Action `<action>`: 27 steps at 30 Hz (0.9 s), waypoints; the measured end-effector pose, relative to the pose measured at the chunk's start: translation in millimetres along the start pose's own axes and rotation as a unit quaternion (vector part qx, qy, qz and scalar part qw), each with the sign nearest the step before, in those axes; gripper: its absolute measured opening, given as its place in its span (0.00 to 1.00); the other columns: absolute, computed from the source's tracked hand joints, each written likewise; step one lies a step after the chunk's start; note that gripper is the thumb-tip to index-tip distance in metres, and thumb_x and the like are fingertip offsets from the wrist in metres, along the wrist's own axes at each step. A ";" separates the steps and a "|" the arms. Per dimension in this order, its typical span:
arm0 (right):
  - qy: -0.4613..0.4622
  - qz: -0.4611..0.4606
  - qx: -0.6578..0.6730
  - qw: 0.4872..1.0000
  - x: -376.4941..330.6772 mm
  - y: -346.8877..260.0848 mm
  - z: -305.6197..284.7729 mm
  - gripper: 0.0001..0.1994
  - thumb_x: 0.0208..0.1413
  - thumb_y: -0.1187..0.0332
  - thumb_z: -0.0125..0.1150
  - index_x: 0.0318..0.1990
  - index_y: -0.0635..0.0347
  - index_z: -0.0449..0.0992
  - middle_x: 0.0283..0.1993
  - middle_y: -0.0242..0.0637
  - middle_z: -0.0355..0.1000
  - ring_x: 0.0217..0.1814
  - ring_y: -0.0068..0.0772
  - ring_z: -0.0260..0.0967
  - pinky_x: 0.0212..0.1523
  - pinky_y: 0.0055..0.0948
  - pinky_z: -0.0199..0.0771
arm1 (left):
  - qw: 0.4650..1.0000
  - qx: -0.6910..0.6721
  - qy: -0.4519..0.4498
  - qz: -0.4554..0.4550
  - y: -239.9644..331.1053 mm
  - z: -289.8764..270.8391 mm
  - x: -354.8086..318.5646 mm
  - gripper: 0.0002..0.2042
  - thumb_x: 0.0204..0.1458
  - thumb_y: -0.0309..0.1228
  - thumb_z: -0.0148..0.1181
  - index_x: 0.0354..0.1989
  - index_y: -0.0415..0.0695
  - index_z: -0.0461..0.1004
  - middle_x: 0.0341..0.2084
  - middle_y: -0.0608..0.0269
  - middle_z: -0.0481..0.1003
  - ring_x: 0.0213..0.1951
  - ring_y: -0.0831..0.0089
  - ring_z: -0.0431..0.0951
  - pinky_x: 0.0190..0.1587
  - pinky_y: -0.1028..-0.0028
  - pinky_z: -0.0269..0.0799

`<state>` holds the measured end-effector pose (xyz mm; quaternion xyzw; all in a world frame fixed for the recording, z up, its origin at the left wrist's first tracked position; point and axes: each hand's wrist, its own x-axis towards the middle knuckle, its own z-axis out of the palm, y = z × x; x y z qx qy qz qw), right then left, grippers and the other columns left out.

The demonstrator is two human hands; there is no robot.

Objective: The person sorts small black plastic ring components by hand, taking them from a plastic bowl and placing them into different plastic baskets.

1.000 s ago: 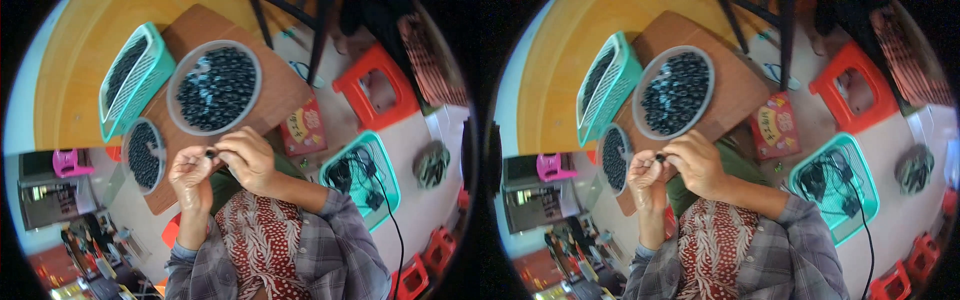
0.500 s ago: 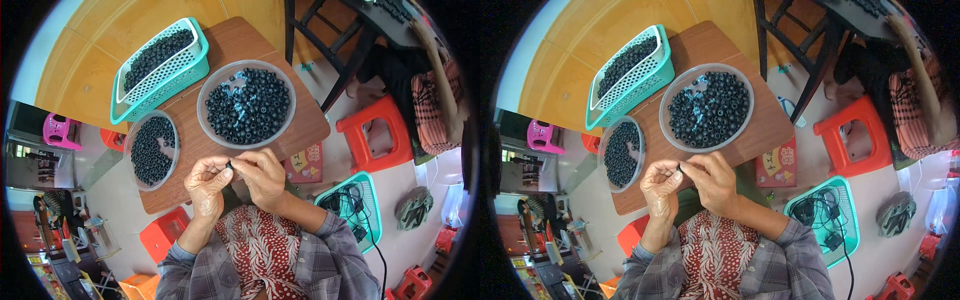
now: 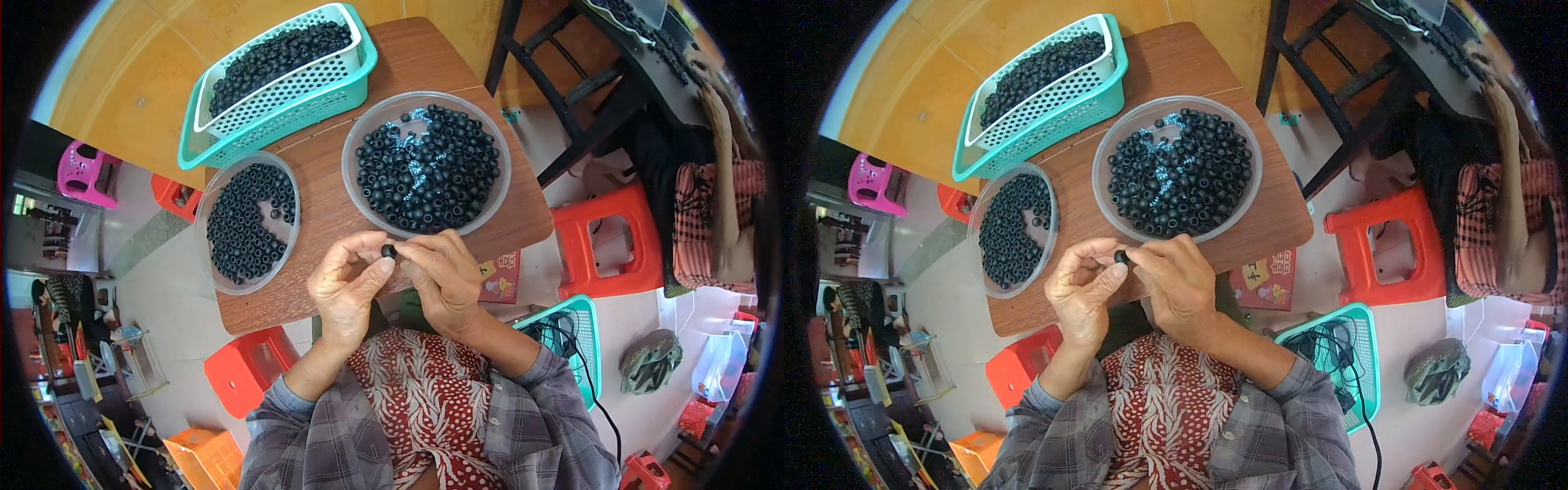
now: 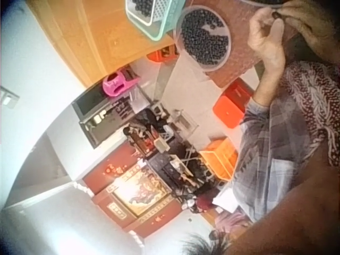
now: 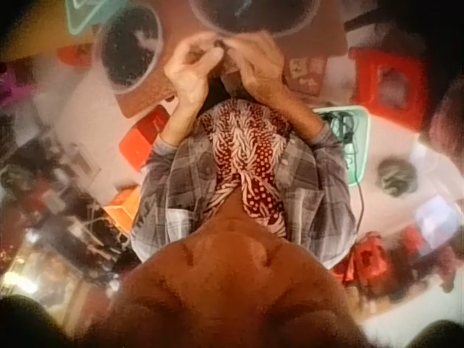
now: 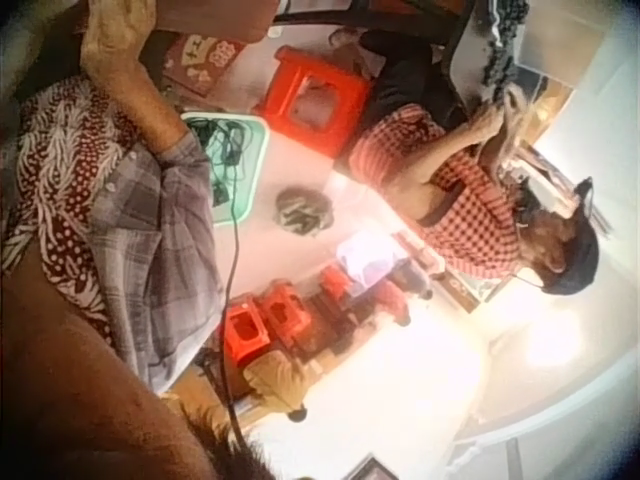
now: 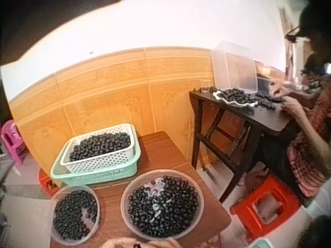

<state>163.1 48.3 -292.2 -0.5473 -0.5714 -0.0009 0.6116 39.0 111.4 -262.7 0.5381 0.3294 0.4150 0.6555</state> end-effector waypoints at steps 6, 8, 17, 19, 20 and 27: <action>-0.018 0.016 0.003 1.000 2.5 -5.6 8.2 0.13 0.46 0.83 0.61 0.42 0.68 0.75 0.38 0.44 0.74 0.34 0.38 0.69 0.32 0.29 0.68 | 0.999 0.030 0.001 0.044 -5.1 -8.9 5.7 0.15 0.44 0.14 0.64 0.42 0.34 0.73 0.33 0.66 0.73 0.35 0.81 0.72 0.41 0.82 0.70; -0.036 0.028 -0.012 0.999 3.8 -6.3 7.7 0.13 0.45 0.83 0.61 0.42 0.68 0.75 0.38 0.45 0.74 0.33 0.39 0.69 0.32 0.30 0.68 | 1.000 -0.009 0.000 0.016 -5.3 -9.9 7.9 0.15 0.44 0.14 0.63 0.42 0.34 0.73 0.33 0.65 0.74 0.35 0.81 0.72 0.41 0.82 0.70; -0.056 -0.010 -0.064 0.996 19.4 5.1 -9.3 0.14 0.41 0.85 0.61 0.39 0.70 0.75 0.31 0.44 0.72 0.29 0.42 0.67 0.28 0.33 0.67 | 0.913 -0.364 -0.058 -0.177 -20.7 -30.2 27.9 0.07 0.53 0.19 0.56 0.40 0.35 0.73 0.36 0.49 0.76 0.37 0.67 0.76 0.40 0.71 0.73; -0.046 0.005 -0.072 0.996 21.9 7.2 -13.7 0.13 0.41 0.85 0.61 0.38 0.69 0.75 0.31 0.44 0.72 0.30 0.42 0.67 0.28 0.33 0.67 | 0.906 -0.378 -0.071 -0.178 -24.8 -35.0 28.9 0.07 0.53 0.19 0.55 0.40 0.35 0.73 0.37 0.48 0.75 0.40 0.64 0.75 0.42 0.68 0.72; -0.040 0.002 -0.082 0.996 23.2 9.7 -17.9 0.12 0.42 0.84 0.61 0.38 0.69 0.75 0.31 0.44 0.72 0.30 0.42 0.67 0.28 0.33 0.67 | 0.904 -0.377 -0.068 -0.189 -25.1 -34.7 28.7 0.07 0.53 0.19 0.55 0.40 0.35 0.73 0.37 0.49 0.75 0.39 0.64 0.75 0.41 0.69 0.72; -0.027 -0.035 -0.166 0.985 51.8 37.6 -36.1 0.11 0.41 0.83 0.62 0.35 0.65 0.77 0.31 0.42 0.72 0.32 0.42 0.68 0.30 0.34 0.68 | 0.919 -0.330 -0.055 -0.208 -33.5 -41.4 22.3 0.08 0.50 0.21 0.60 0.39 0.37 0.73 0.35 0.51 0.76 0.33 0.69 0.73 0.39 0.69 0.68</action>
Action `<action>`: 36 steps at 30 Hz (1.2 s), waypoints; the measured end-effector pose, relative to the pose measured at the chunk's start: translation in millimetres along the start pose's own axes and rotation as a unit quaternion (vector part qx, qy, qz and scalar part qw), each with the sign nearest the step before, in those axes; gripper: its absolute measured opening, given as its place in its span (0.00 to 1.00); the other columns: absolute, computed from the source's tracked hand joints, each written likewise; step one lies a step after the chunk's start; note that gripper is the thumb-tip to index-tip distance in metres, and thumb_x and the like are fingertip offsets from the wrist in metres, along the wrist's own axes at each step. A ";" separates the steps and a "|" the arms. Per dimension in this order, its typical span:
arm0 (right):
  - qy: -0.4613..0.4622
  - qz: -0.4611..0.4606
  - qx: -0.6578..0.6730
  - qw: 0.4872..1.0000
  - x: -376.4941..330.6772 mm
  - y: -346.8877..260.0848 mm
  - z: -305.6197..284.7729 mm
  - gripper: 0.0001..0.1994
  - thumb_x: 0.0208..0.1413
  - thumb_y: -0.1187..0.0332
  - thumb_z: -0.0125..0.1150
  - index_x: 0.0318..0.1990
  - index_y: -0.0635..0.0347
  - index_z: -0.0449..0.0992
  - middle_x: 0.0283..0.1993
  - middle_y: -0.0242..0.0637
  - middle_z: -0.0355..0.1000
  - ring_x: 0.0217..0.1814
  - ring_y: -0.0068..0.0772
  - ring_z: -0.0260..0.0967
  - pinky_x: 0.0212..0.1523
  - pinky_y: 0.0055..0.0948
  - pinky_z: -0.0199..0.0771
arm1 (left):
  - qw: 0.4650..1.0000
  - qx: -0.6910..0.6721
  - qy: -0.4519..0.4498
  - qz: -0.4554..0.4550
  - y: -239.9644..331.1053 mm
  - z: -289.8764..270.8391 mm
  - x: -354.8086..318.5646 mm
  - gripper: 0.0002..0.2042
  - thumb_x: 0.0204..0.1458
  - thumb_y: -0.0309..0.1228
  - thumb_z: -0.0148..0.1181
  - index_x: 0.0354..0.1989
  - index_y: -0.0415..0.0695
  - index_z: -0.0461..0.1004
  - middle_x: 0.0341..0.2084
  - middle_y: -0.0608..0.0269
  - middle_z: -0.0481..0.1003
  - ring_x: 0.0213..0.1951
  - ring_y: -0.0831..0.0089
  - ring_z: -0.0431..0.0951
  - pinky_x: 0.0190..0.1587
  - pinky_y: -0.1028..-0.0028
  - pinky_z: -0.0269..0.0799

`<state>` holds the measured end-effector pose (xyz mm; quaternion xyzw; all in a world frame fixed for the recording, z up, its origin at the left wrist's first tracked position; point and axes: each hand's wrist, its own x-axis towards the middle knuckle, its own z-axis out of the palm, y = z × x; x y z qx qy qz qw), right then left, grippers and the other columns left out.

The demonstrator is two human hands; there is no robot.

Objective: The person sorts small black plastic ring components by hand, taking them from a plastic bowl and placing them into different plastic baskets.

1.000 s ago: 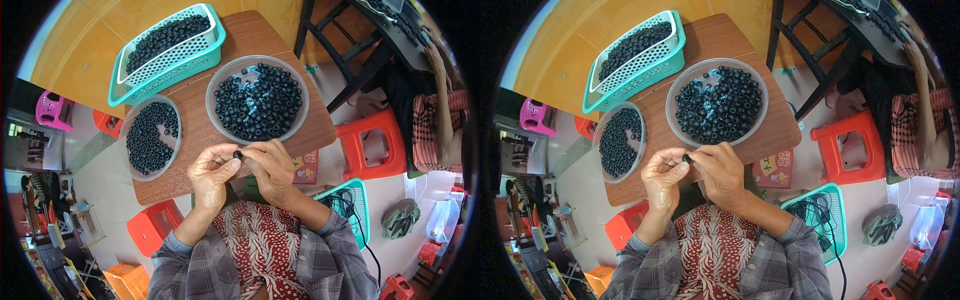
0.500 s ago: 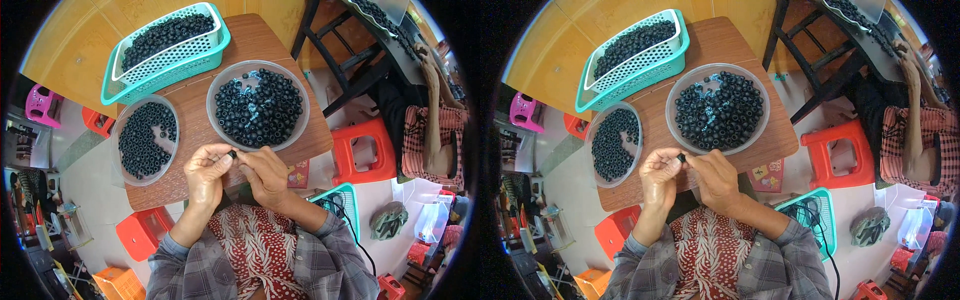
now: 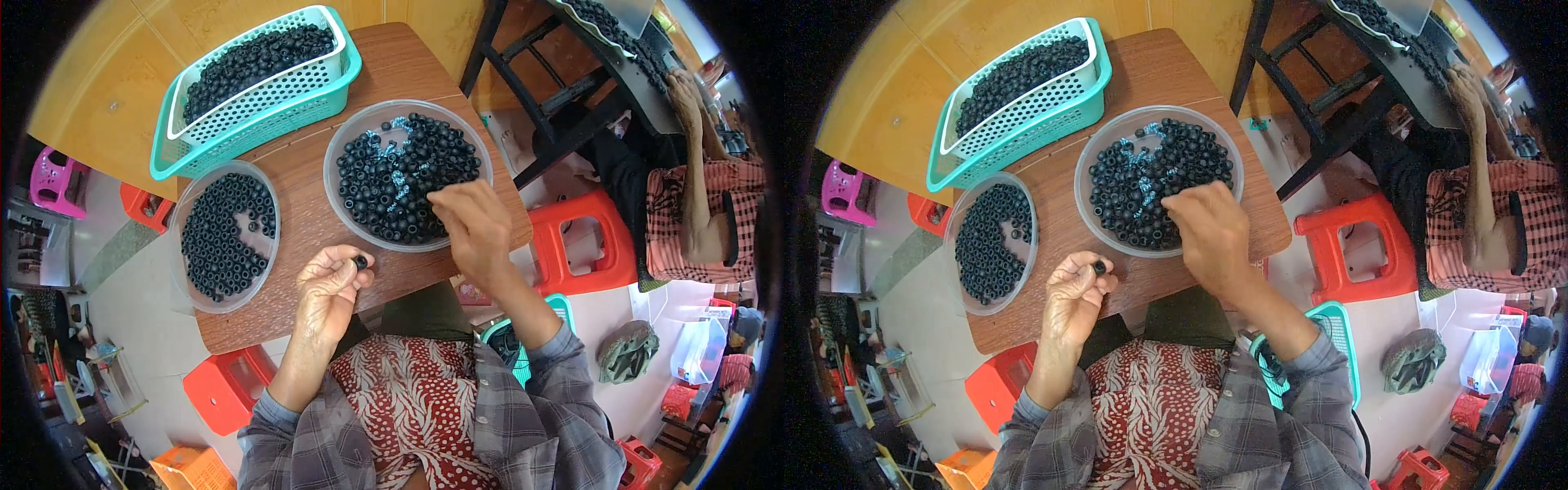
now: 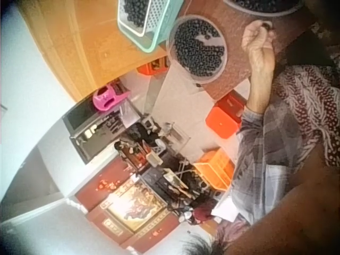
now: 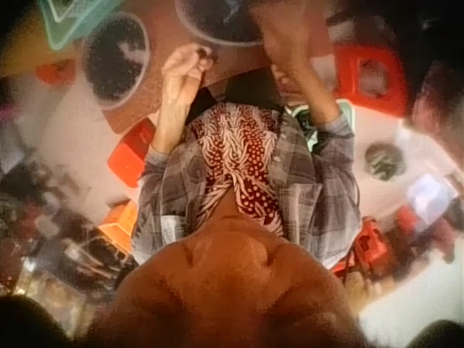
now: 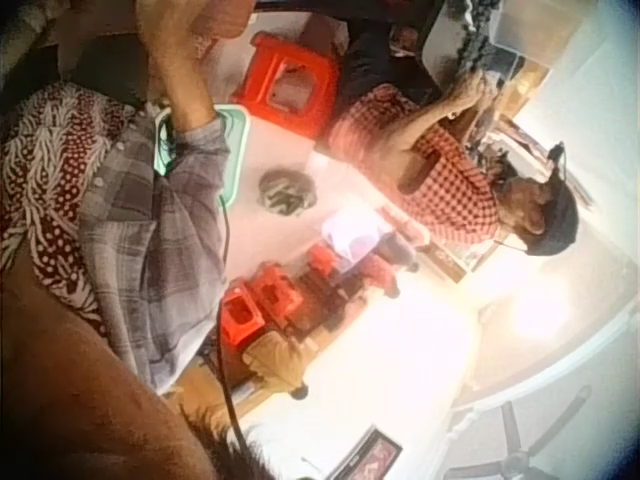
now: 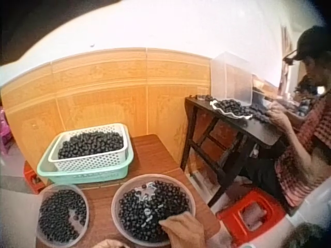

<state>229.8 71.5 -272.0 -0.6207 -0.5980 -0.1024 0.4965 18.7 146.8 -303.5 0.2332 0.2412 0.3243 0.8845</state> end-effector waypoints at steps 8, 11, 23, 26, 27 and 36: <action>-0.119 -0.022 -0.023 0.992 31.3 33.8 23.1 0.08 0.40 0.77 0.65 0.31 0.60 0.77 0.30 0.37 0.69 0.36 0.41 0.65 0.35 0.36 0.66 | 1.000 0.006 0.002 -0.004 -6.6 -13.0 -1.5 0.05 0.51 0.20 0.58 0.36 0.34 0.73 0.34 0.48 0.76 0.33 0.67 0.73 0.37 0.71 0.69; -0.174 -0.058 -0.058 0.981 36.6 41.5 36.8 0.08 0.39 0.76 0.66 0.30 0.59 0.76 0.30 0.37 0.67 0.36 0.40 0.64 0.36 0.35 0.65 | 1.000 0.019 0.006 -0.003 -7.3 -14.1 0.4 0.05 0.51 0.20 0.58 0.36 0.34 0.73 0.34 0.48 0.76 0.31 0.69 0.73 0.37 0.71 0.70; -0.215 -0.064 -0.073 0.972 39.8 46.4 43.2 0.03 0.41 0.76 0.61 0.25 0.61 0.74 0.28 0.39 0.69 0.36 0.42 0.66 0.36 0.37 0.65 | 0.999 0.032 0.012 0.004 -7.0 -13.2 -0.8 0.05 0.50 0.20 0.60 0.35 0.35 0.73 0.34 0.47 0.76 0.31 0.67 0.74 0.37 0.71 0.71; -0.219 0.126 0.088 0.964 43.3 43.3 29.9 0.04 0.46 0.74 0.63 0.28 0.64 0.75 0.26 0.37 0.72 0.31 0.33 0.69 0.33 0.31 0.68 | 0.999 0.033 0.004 0.006 -6.9 -15.6 0.1 0.05 0.50 0.20 0.59 0.36 0.35 0.73 0.34 0.48 0.76 0.32 0.67 0.74 0.37 0.71 0.71; -0.227 0.260 0.185 0.920 44.5 41.2 26.0 0.05 0.48 0.73 0.63 0.30 0.66 0.76 0.25 0.38 0.73 0.29 0.28 0.70 0.31 0.29 0.70 | 1.000 0.028 -0.009 0.007 -7.1 -17.0 0.2 0.05 0.51 0.19 0.58 0.36 0.34 0.73 0.34 0.48 0.76 0.34 0.66 0.76 0.38 0.73 0.74; -0.179 0.380 0.374 0.827 38.3 22.9 19.7 0.06 0.52 0.72 0.62 0.36 0.66 0.78 0.29 0.29 0.74 0.28 0.15 0.66 0.30 0.15 0.67 | 0.998 0.053 -0.012 0.020 -5.0 -10.0 -4.7 0.05 0.53 0.21 0.58 0.37 0.34 0.73 0.34 0.50 0.76 0.34 0.69 0.76 0.36 0.75 0.73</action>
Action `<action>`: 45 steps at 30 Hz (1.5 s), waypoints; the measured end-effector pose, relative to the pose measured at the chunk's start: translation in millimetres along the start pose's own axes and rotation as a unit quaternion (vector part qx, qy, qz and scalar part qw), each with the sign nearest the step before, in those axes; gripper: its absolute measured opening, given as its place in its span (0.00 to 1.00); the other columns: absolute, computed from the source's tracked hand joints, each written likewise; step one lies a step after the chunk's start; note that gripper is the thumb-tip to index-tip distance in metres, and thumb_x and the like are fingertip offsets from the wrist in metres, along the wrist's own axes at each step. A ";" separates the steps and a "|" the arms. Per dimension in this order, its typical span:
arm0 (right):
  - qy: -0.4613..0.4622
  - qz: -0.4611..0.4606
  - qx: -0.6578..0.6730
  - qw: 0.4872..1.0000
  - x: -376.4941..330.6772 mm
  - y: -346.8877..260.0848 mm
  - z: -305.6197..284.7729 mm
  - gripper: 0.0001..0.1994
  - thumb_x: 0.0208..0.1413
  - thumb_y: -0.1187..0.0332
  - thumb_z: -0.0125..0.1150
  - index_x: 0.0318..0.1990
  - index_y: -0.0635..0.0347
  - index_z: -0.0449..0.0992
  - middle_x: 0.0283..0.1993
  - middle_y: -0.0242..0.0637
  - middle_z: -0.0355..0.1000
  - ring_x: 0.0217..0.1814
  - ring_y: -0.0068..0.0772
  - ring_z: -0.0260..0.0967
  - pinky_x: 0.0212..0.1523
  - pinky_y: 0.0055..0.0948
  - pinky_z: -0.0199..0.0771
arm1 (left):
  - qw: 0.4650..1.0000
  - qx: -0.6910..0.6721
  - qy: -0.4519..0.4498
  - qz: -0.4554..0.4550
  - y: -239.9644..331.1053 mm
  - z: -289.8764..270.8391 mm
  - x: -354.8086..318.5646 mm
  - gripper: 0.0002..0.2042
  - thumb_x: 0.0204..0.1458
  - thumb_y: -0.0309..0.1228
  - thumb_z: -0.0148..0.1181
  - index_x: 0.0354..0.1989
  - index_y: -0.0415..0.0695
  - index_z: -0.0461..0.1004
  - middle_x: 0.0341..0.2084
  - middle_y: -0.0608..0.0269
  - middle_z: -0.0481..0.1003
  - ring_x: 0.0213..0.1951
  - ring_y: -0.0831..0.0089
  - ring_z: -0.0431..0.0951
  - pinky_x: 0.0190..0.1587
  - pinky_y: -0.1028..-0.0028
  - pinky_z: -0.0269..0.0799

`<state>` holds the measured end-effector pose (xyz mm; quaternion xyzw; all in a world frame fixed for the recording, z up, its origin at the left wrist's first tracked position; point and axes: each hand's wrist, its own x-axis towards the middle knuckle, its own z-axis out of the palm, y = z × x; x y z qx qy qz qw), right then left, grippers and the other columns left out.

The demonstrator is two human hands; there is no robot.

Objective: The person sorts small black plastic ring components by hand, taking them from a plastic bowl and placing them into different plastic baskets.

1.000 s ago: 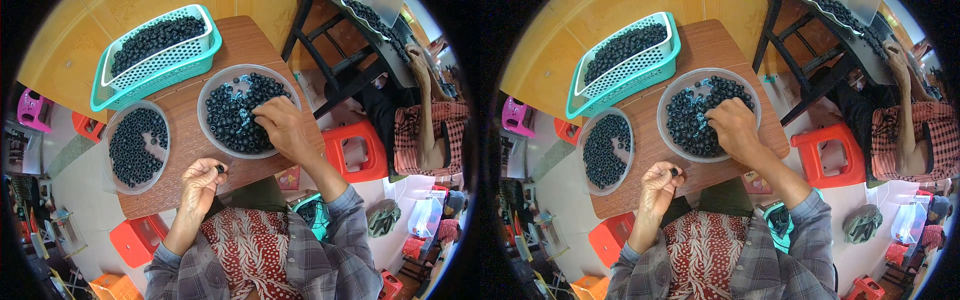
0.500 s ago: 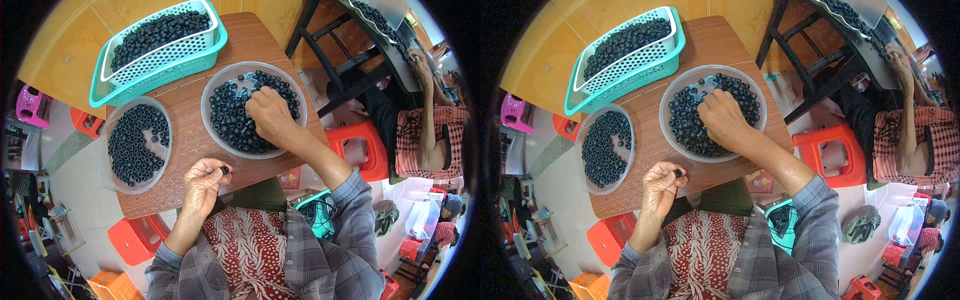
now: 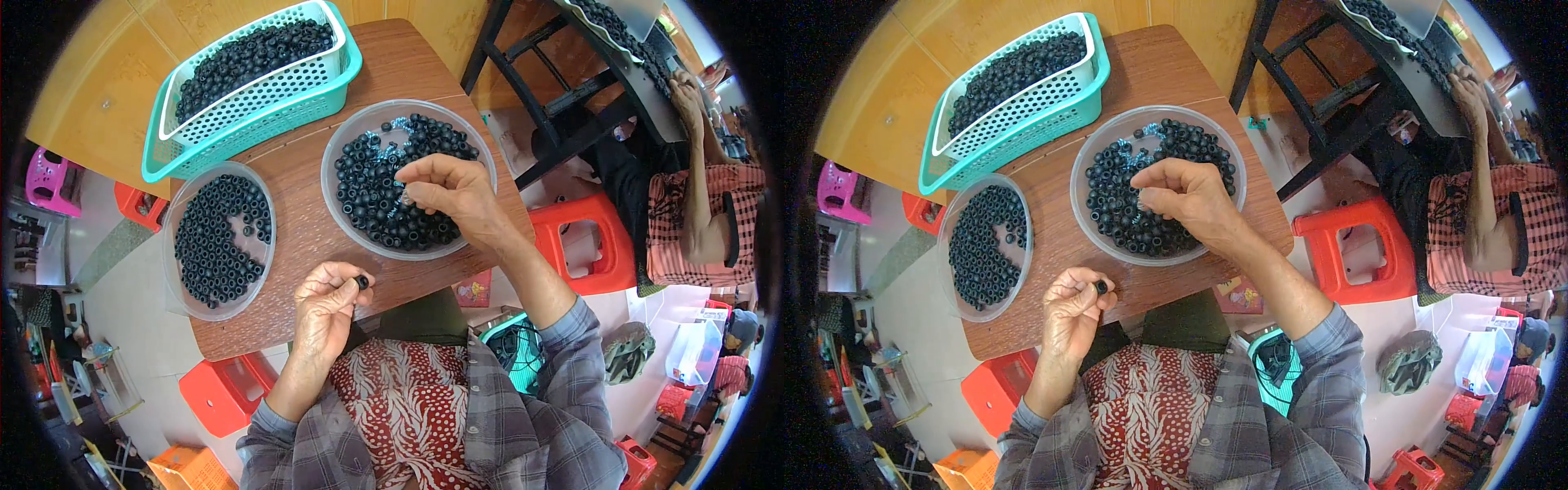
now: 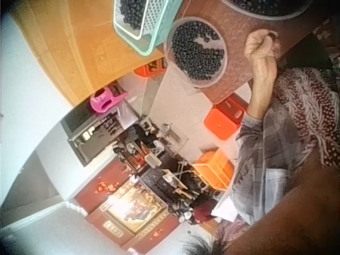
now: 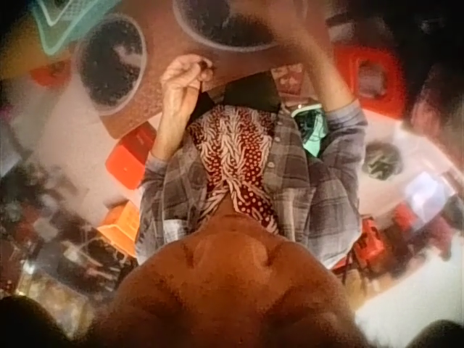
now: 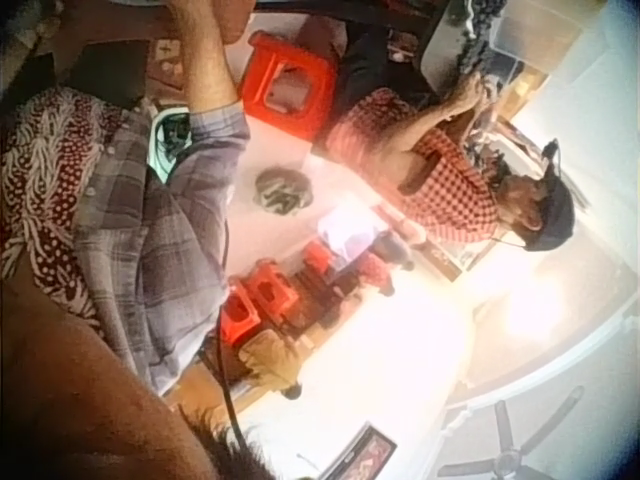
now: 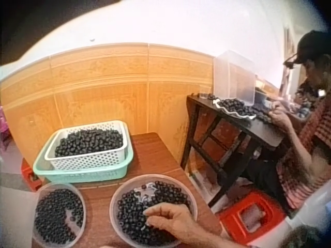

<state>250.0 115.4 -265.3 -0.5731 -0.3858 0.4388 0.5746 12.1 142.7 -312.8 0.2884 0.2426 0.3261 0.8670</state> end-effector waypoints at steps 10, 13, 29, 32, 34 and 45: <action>0.000 0.026 0.080 0.996 -14.4 9.2 5.6 0.08 0.53 0.69 0.64 0.38 0.63 0.77 0.32 0.29 0.74 0.33 0.17 0.68 0.31 0.17 0.65 | 0.922 0.334 0.037 0.190 14.6 58.7 16.2 0.08 0.54 0.23 0.58 0.41 0.36 0.74 0.29 0.63 0.75 0.26 0.78 0.73 0.29 0.80 0.70; 0.021 0.039 0.123 0.991 -17.9 13.6 11.6 0.08 0.53 0.68 0.64 0.36 0.63 0.76 0.32 0.29 0.74 0.33 0.17 0.68 0.31 0.17 0.65 | 0.753 0.554 0.033 0.354 10.3 65.0 32.4 0.11 0.47 0.19 0.61 0.41 0.36 0.73 0.27 0.60 0.74 0.26 0.72 0.74 0.29 0.74 0.70; 0.075 0.006 0.182 0.980 -27.3 17.2 24.3 0.04 0.50 0.77 0.61 0.34 0.62 0.76 0.30 0.28 0.73 0.29 0.14 0.65 0.29 0.15 0.63 | 0.560 0.705 -0.024 0.435 11.9 72.8 58.3 0.11 0.43 0.17 0.61 0.37 0.37 0.74 0.27 0.55 0.72 0.30 0.59 0.75 0.31 0.66 0.70; 0.083 0.008 0.169 0.982 -27.3 13.5 24.1 0.03 0.50 0.77 0.61 0.33 0.63 0.76 0.30 0.28 0.73 0.29 0.15 0.65 0.29 0.16 0.64 | 0.578 0.700 -0.031 0.419 13.0 72.2 62.4 0.10 0.44 0.18 0.61 0.36 0.37 0.74 0.26 0.55 0.71 0.29 0.59 0.75 0.30 0.66 0.70; 0.086 0.010 0.155 0.984 -26.0 14.0 23.2 0.03 0.51 0.76 0.60 0.33 0.63 0.75 0.30 0.28 0.73 0.29 0.16 0.66 0.29 0.17 0.65 | 0.601 0.688 -0.050 0.404 16.4 68.8 64.3 0.08 0.45 0.20 0.61 0.36 0.37 0.74 0.26 0.55 0.71 0.28 0.59 0.75 0.30 0.67 0.70; 0.041 -0.142 -0.071 0.986 -17.7 19.2 10.2 0.03 0.51 0.77 0.58 0.33 0.67 0.74 0.29 0.32 0.73 0.31 0.19 0.67 0.34 0.23 0.69 | 0.747 0.625 -0.095 0.206 34.3 66.6 71.8 0.08 0.48 0.23 0.60 0.36 0.37 0.74 0.24 0.54 0.72 0.28 0.61 0.75 0.30 0.67 0.70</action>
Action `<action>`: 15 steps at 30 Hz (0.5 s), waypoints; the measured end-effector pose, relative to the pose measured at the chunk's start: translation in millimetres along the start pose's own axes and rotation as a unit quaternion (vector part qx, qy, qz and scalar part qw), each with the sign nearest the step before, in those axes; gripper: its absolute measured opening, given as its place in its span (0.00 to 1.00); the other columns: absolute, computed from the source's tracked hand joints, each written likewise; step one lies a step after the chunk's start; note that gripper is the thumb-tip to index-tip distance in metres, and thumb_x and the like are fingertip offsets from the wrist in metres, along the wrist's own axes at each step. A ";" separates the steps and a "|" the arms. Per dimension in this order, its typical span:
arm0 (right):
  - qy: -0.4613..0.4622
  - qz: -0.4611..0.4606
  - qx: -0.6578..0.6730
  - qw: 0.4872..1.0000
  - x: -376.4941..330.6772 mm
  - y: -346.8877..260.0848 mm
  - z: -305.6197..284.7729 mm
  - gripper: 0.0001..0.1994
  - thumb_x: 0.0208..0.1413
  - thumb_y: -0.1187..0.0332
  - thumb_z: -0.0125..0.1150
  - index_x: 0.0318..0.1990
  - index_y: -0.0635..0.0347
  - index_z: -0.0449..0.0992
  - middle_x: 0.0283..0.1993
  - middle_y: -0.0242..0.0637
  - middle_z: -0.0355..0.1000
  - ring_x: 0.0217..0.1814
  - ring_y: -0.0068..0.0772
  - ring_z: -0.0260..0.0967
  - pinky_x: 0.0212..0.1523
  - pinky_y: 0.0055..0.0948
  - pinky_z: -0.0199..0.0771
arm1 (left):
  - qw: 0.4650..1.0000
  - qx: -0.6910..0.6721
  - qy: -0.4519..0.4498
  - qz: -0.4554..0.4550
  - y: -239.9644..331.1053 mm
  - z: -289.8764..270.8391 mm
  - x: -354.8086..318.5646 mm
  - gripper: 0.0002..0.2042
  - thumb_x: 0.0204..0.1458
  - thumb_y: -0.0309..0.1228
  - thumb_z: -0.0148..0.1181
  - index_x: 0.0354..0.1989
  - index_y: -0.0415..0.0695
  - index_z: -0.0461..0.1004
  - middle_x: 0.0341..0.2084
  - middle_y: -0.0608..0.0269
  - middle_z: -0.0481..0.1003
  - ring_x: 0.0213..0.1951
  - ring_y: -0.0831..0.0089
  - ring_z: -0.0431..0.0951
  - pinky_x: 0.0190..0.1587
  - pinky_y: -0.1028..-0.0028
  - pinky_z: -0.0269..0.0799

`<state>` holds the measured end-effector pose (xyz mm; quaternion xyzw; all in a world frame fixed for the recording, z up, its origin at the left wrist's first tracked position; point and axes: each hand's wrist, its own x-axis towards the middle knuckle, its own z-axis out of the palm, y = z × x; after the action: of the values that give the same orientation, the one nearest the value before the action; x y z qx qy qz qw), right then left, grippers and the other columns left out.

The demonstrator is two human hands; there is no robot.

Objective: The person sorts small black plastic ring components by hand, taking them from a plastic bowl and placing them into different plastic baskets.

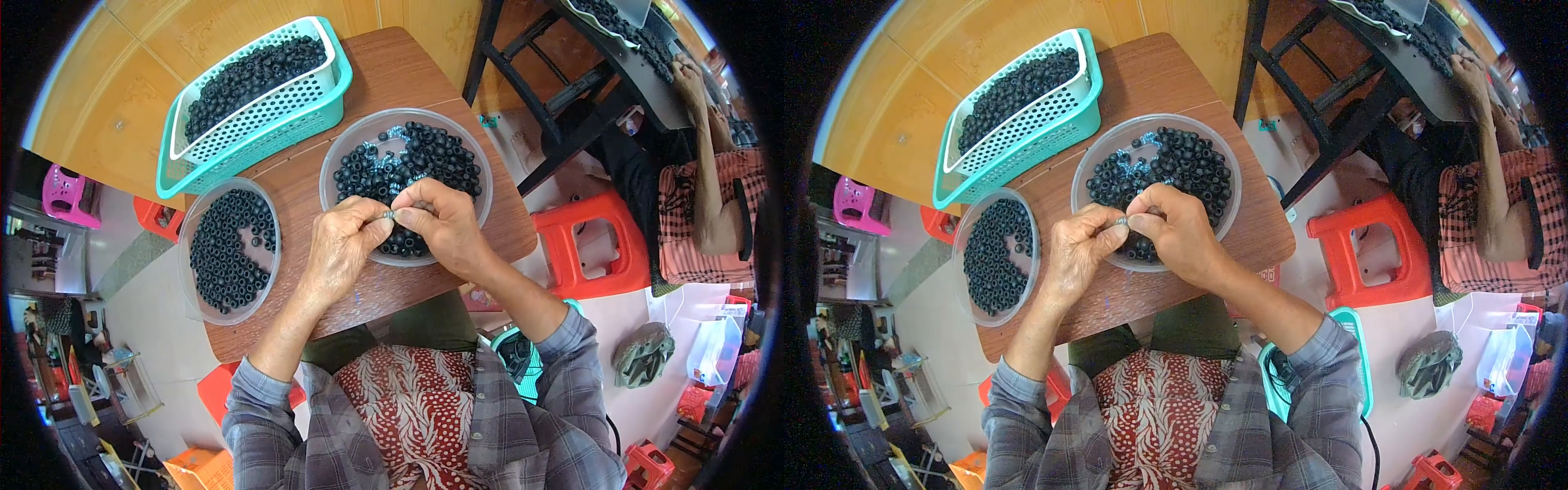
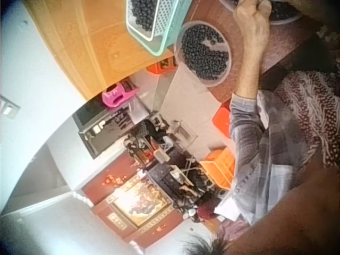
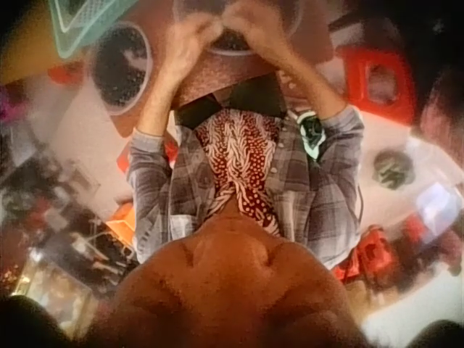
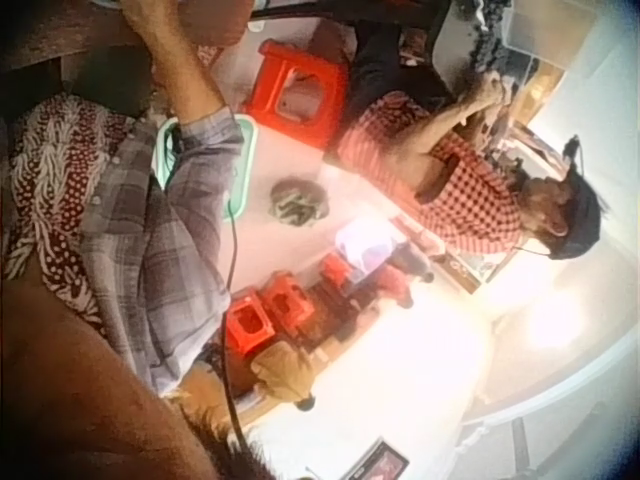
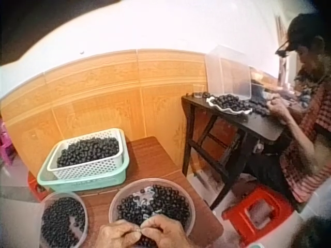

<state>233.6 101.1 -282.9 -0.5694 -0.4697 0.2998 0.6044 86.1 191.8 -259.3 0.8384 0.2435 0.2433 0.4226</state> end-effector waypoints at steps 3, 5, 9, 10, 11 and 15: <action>0.022 0.081 0.060 0.995 2.8 -5.6 -3.3 0.03 0.51 0.77 0.59 0.32 0.68 0.75 0.29 0.33 0.73 0.30 0.19 0.67 0.33 0.23 0.69 | 0.999 0.007 0.035 0.005 6.2 7.1 -2.3 0.10 0.46 0.22 0.61 0.38 0.37 0.73 0.24 0.54 0.72 0.28 0.61 0.75 0.29 0.68 0.70; 0.016 0.099 0.085 0.991 4.6 -4.1 -4.5 0.03 0.51 0.76 0.59 0.32 0.68 0.75 0.29 0.33 0.74 0.30 0.18 0.67 0.33 0.23 0.69 | 0.996 0.045 0.073 0.031 7.3 10.6 -2.1 0.11 0.44 0.21 0.62 0.39 0.37 0.73 0.24 0.54 0.71 0.28 0.61 0.74 0.29 0.67 0.69; -0.027 0.131 0.075 0.988 5.1 -3.8 -7.4 0.05 0.52 0.74 0.59 0.30 0.68 0.75 0.27 0.32 0.73 0.29 0.18 0.67 0.31 0.22 0.68 | 0.946 0.222 0.115 0.206 2.6 15.2 1.9 0.11 0.41 0.21 0.65 0.35 0.38 0.73 0.22 0.56 0.70 0.25 0.59 0.74 0.27 0.66 0.69; -0.027 0.131 0.075 0.988 4.9 -5.1 -7.6 0.05 0.52 0.74 0.59 0.30 0.68 0.75 0.27 0.32 0.73 0.29 0.18 0.67 0.31 0.22 0.68 | 0.937 0.246 0.114 0.219 2.9 15.0 1.9 0.11 0.41 0.21 0.65 0.35 0.37 0.73 0.22 0.56 0.70 0.25 0.59 0.73 0.27 0.66 0.69; -0.031 0.126 0.068 0.989 5.5 -7.0 -7.8 0.05 0.51 0.73 0.58 0.30 0.68 0.75 0.26 0.33 0.73 0.29 0.18 0.66 0.31 0.23 0.68 | 0.928 0.269 0.112 0.234 2.7 14.6 2.6 0.11 0.41 0.21 0.65 0.35 0.37 0.73 0.22 0.57 0.70 0.25 0.59 0.73 0.27 0.65 0.69; -0.021 0.051 -0.012 0.998 3.9 -1.9 -6.7 0.05 0.50 0.74 0.59 0.29 0.67 0.74 0.26 0.37 0.72 0.29 0.26 0.69 0.32 0.29 0.68 | 0.938 0.233 0.088 0.242 -3.1 10.4 7.5 0.07 0.43 0.22 0.61 0.32 0.38 0.73 0.22 0.58 0.67 0.25 0.60 0.71 0.26 0.67 0.69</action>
<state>240.8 101.5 -279.6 -0.5930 -0.4562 0.3363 0.5720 97.6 191.9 -265.8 0.9223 0.1195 0.3471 0.1206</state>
